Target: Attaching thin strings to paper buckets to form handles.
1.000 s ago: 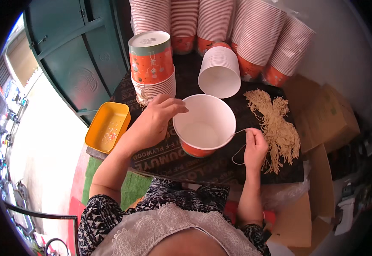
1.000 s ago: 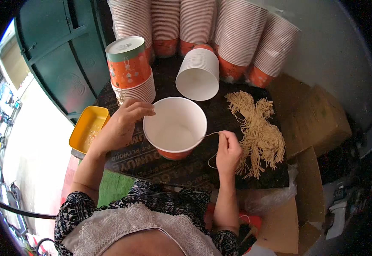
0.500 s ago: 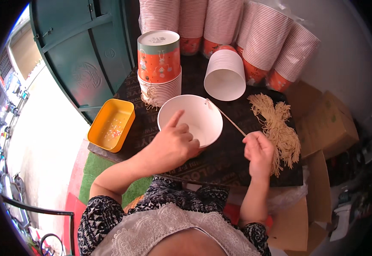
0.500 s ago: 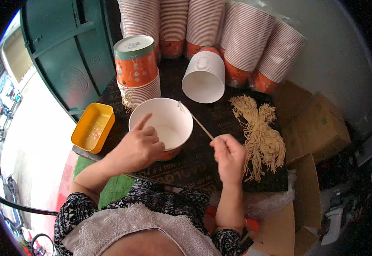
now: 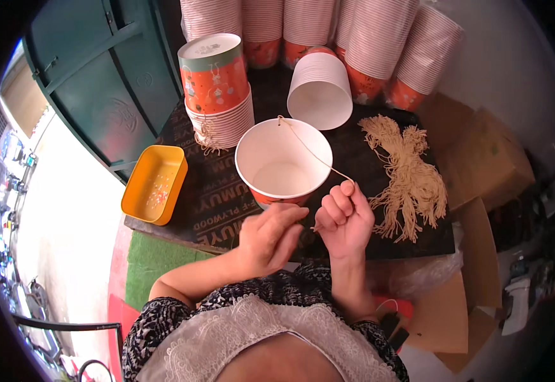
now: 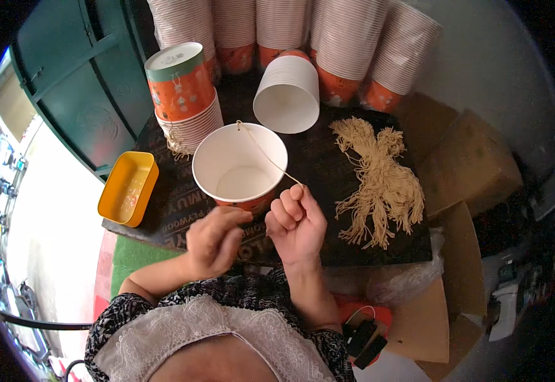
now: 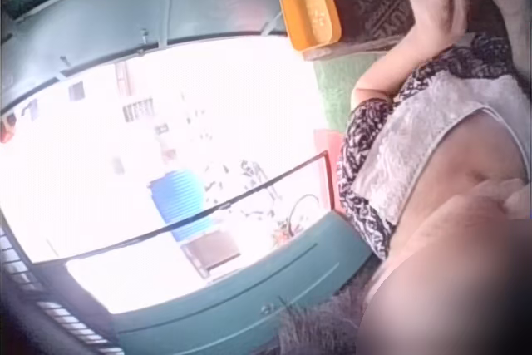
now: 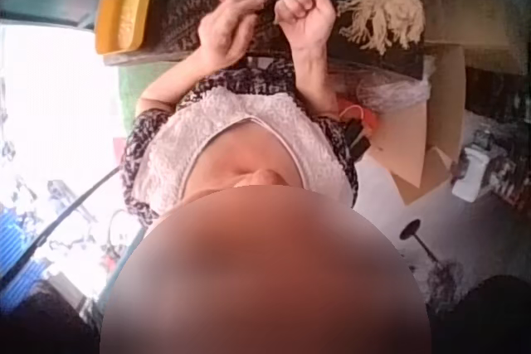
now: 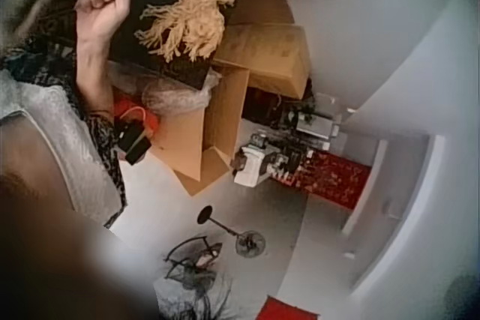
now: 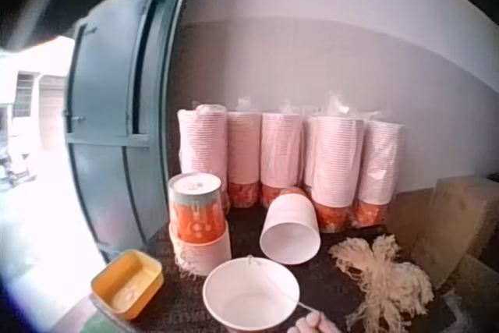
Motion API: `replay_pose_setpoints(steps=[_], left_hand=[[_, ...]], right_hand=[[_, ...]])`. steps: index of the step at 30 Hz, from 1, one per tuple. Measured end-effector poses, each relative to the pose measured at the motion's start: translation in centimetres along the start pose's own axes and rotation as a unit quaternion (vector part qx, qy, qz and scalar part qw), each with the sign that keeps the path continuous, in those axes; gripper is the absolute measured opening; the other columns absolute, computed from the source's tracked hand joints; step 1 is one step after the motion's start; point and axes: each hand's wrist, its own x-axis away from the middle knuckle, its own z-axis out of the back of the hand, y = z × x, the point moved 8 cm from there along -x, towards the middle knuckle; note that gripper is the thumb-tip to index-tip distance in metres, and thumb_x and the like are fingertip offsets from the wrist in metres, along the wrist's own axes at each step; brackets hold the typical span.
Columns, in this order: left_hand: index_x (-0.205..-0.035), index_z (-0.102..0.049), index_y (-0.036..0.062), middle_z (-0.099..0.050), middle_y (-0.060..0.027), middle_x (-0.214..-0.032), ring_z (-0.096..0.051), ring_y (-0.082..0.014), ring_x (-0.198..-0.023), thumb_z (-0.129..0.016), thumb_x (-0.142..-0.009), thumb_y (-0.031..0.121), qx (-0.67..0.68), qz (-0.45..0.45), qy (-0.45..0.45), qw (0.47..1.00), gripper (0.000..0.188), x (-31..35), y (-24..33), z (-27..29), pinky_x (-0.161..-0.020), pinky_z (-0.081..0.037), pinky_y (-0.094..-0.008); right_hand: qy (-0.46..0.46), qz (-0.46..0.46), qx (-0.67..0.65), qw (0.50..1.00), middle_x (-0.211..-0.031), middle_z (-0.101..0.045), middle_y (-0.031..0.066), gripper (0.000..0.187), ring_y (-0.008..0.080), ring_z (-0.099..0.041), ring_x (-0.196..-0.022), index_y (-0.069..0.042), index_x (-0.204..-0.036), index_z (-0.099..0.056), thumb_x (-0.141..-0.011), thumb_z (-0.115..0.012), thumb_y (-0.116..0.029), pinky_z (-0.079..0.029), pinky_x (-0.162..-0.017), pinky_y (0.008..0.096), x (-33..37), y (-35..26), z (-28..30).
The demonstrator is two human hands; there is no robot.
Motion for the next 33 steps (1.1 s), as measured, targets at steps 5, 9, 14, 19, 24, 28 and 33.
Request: replay_pose_setpoints(steps=[5, 9, 14, 19, 24, 28, 33], left_hand=[[-0.122, -0.057, -0.0014, -0.065, -0.0130, -0.096, -0.059, -0.0137, -0.059, -0.079, -0.081, 0.017, 0.150, 0.251, -0.111, 0.950, 0.050, 3.5, -3.4, -4.2, -0.056, -0.051, -0.0278], [-0.098, -0.064, -0.0009, -0.062, 0.0004, -0.075, -0.056, -0.0049, -0.068, -0.062, -0.096, 0.010, 0.374, 0.392, -0.049, 0.839, 0.011, 7.3, -6.7, -6.8, -0.058, -0.045, -0.0204], [-0.096, -0.065, 0.0003, -0.060, 0.0015, -0.069, -0.054, -0.0036, -0.063, -0.063, -0.095, 0.013, 0.371, 0.431, -0.056, 0.820, 0.013, 9.7, -6.4, -5.9, -0.053, -0.044, -0.0202], [-0.095, -0.065, -0.0025, -0.062, 0.0000, -0.072, -0.057, -0.0052, -0.067, -0.062, -0.095, 0.011, 0.338, 0.409, -0.031, 0.847, 0.013, 11.4, -6.3, -4.6, -0.059, -0.048, -0.0238], [-0.086, -0.067, 0.0004, -0.064, -0.0175, -0.067, -0.067, -0.0300, -0.064, -0.066, -0.084, 0.012, 0.165, 0.341, -0.048, 0.924, 0.012, 9.6, -5.3, -1.9, -0.059, -0.052, -0.0402], [-0.084, -0.066, 0.0036, -0.065, -0.0205, -0.072, -0.065, -0.0395, -0.070, -0.063, -0.083, 0.015, 0.035, 0.278, -0.160, 0.946, 0.012, 7.7, -4.2, -2.3, -0.062, -0.052, -0.0479], [-0.086, -0.065, 0.0051, -0.064, -0.0191, -0.071, -0.064, -0.0396, -0.070, -0.063, -0.083, 0.016, 0.024, 0.210, -0.180, 0.961, 0.012, 4.5, -2.1, -1.6, -0.062, -0.052, -0.0487]], right_hand=[[-0.054, -0.008, -0.069, 0.996, -0.061, -0.031, -0.0039, 0.024, 0.0081, -0.026, -0.050, -0.007, -0.086, -0.051, -0.104, -0.039, -0.019, -0.022, -0.045, 0.0247, 0.0, 0.6, -0.3], [-0.031, -0.005, -0.078, 0.996, -0.061, -0.030, -0.0041, 0.022, 0.0076, -0.025, -0.049, -0.008, -0.081, -0.046, -0.101, -0.041, -0.015, -0.021, -0.045, 0.0247, 0.0, 0.6, 0.3], [-0.045, 0.038, 0.005, 0.998, -0.063, -0.030, -0.0023, 0.019, 0.0079, -0.026, -0.050, -0.006, -0.084, -0.043, -0.102, -0.040, -0.010, -0.023, -0.045, 0.0241, 0.5, -0.4, 1.4], [0.053, 0.060, 0.120, 0.989, -0.062, -0.028, -0.0040, 0.025, 0.0077, -0.023, -0.050, -0.007, -0.083, -0.047, -0.104, -0.043, -0.020, -0.022, -0.045, 0.0243, 1.1, 0.2, 3.1], [0.158, 0.282, 0.622, 0.713, -0.109, -0.060, 0.0107, 0.031, 0.0157, -0.051, -0.090, 0.004, -0.125, -0.055, -0.100, -0.045, -0.012, -0.041, -0.082, 0.0281, 3.2, -2.8, 2.5], [-0.020, 0.276, 0.618, 0.736, -0.112, -0.065, 0.0141, 0.033, 0.0098, -0.048, -0.076, 0.007, -0.125, -0.054, -0.097, -0.042, -0.005, -0.041, -0.069, 0.0232, 5.1, -1.3, -0.5], [-0.082, 0.066, 0.763, 0.638, -0.090, -0.069, 0.0207, 0.023, 0.0302, -0.070, -0.082, 0.004, -0.106, -0.066, -0.088, -0.052, 0.001, -0.053, -0.074, 0.0356, 5.9, 1.8, -0.2]])
